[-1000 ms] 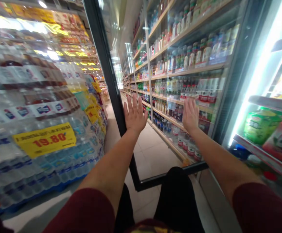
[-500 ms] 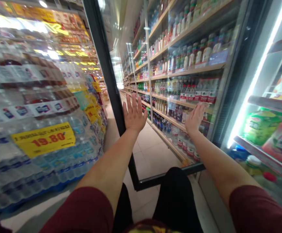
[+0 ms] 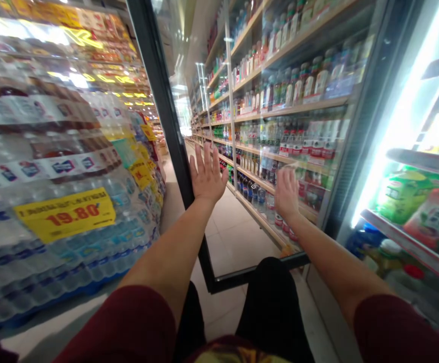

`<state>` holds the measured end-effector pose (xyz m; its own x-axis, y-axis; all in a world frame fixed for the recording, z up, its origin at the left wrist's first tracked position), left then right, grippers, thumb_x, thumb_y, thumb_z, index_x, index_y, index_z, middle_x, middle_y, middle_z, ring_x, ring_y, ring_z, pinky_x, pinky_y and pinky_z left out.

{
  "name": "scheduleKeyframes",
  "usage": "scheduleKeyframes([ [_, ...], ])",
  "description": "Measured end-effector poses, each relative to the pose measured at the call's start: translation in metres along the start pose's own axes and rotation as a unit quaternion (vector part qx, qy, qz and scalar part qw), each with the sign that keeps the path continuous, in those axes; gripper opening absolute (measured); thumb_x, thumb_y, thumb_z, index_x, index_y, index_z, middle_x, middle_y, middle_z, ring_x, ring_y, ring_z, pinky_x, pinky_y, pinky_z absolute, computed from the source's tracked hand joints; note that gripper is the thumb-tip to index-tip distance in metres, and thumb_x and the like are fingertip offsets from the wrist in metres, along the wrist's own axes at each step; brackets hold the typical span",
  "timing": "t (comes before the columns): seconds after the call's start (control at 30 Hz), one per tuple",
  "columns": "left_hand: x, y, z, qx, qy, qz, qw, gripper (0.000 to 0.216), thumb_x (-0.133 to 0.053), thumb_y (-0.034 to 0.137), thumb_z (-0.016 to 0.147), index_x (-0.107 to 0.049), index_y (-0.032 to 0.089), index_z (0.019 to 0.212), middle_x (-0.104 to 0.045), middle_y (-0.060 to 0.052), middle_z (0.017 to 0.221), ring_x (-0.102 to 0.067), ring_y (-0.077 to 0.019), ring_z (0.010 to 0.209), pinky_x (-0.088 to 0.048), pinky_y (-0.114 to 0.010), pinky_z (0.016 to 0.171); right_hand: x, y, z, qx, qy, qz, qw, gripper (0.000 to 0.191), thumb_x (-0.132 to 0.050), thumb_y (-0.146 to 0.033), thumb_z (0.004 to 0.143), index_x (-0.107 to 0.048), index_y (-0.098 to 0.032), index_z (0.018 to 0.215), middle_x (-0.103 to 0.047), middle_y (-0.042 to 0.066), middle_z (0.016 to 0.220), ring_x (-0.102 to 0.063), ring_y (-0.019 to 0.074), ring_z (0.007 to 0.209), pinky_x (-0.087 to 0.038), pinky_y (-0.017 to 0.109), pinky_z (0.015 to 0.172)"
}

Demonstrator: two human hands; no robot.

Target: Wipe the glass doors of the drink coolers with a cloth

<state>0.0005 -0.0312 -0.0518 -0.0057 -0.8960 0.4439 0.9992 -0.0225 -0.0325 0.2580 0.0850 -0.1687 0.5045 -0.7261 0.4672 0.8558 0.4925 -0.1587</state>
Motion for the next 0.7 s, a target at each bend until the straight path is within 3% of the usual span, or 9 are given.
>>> scheduleKeyframes([
  [0.07, 0.000, 0.000, 0.000, 0.002, 0.000, 0.003, 1.000, 0.077, -0.062, 0.032, 0.105, -0.032, 0.004, 0.169, -0.017, -0.024, 0.177, 0.004, -0.0377, 0.165, 0.003, -0.064, 0.134, -0.004, -0.011, -0.012, 0.133, -0.052, 0.003, 0.990, 0.059, -0.038, -0.018, 0.107, -0.050, -0.023, 0.165, -0.045, 0.012, 0.170, -0.028, 0.0311, 0.164, -0.027, 0.057, 0.131],
  [0.13, 0.000, -0.001, 0.000, 0.001, 0.004, 0.004, 1.000, 0.077, -0.063, 0.032, 0.105, -0.032, 0.005, 0.169, -0.017, -0.023, 0.177, 0.003, -0.0374, 0.165, 0.002, -0.064, 0.134, -0.006, -0.009, -0.018, 0.168, -0.060, 0.000, 0.984, 0.058, -0.040, -0.017, 0.107, -0.054, -0.025, 0.162, -0.050, 0.011, 0.167, -0.032, 0.0298, 0.163, -0.025, 0.057, 0.132],
  [0.27, -0.001, -0.001, -0.001, -0.003, 0.017, -0.005, 1.000, 0.075, -0.061, 0.034, 0.105, -0.033, 0.006, 0.169, -0.020, -0.021, 0.177, 0.003, -0.0359, 0.166, 0.001, -0.064, 0.134, -0.008, 0.014, -0.015, -0.006, 0.017, -0.022, 1.000, 0.062, -0.037, -0.023, 0.108, -0.040, -0.014, 0.169, -0.039, 0.021, 0.172, -0.029, 0.0366, 0.163, -0.029, 0.066, 0.127],
  [0.33, -0.001, -0.001, -0.001, -0.002, 0.016, -0.011, 1.000, 0.075, -0.060, 0.034, 0.105, -0.033, 0.006, 0.169, -0.020, -0.021, 0.177, 0.003, -0.0360, 0.166, 0.001, -0.064, 0.134, -0.011, 0.013, -0.019, -0.024, 0.028, -0.032, 0.999, 0.063, -0.036, -0.023, 0.108, -0.038, -0.012, 0.170, -0.037, 0.021, 0.173, -0.027, 0.0376, 0.163, -0.030, 0.065, 0.127],
  [0.47, 0.002, 0.000, 0.000, 0.014, -0.008, -0.020, 1.000, 0.077, -0.060, 0.033, 0.104, -0.031, 0.006, 0.170, -0.018, -0.021, 0.178, 0.004, -0.0363, 0.166, 0.003, -0.064, 0.134, -0.018, 0.000, -0.041, 0.158, -0.049, -0.025, 0.986, 0.059, -0.047, -0.020, 0.103, -0.055, -0.026, 0.161, -0.051, 0.009, 0.167, -0.036, 0.0301, 0.160, -0.027, 0.052, 0.131],
  [0.53, 0.003, 0.001, 0.001, 0.017, -0.014, -0.024, 0.999, 0.077, -0.060, 0.033, 0.104, -0.030, 0.007, 0.170, -0.017, -0.020, 0.178, 0.004, -0.0356, 0.166, 0.004, -0.063, 0.134, -0.020, 0.004, -0.047, 0.187, -0.066, -0.021, 0.980, 0.058, -0.048, -0.019, 0.103, -0.058, -0.031, 0.159, -0.056, 0.007, 0.163, -0.041, 0.0279, 0.157, -0.026, 0.050, 0.131],
  [0.57, 0.003, 0.001, 0.001, 0.017, -0.014, -0.024, 0.999, 0.077, -0.060, 0.033, 0.104, -0.030, 0.007, 0.170, -0.017, -0.020, 0.179, 0.004, -0.0353, 0.166, 0.005, -0.062, 0.135, -0.020, 0.009, -0.047, 0.161, -0.057, -0.025, 0.985, 0.060, -0.046, -0.018, 0.103, -0.055, -0.028, 0.161, -0.055, 0.010, 0.164, -0.042, 0.0295, 0.156, -0.027, 0.053, 0.131],
  [0.7, 0.002, 0.000, 0.001, 0.016, -0.007, -0.023, 1.000, 0.077, -0.060, 0.033, 0.104, -0.031, 0.007, 0.170, -0.018, -0.021, 0.178, 0.004, -0.0356, 0.166, 0.005, -0.063, 0.135, -0.022, 0.017, -0.042, -0.061, 0.027, -0.030, 0.997, 0.068, -0.032, -0.019, 0.106, -0.026, -0.006, 0.173, -0.037, 0.029, 0.170, -0.030, 0.0427, 0.161, -0.034, 0.072, 0.120],
])
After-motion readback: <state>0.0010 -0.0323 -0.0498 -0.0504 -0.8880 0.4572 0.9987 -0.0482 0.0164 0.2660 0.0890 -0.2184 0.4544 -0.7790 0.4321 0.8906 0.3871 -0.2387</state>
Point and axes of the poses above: each hand's wrist, its own z-axis towards the middle knuckle, its own x-axis out of the back of the hand, y = z × x, the point moved 1 cm from there along z, towards the middle knuckle
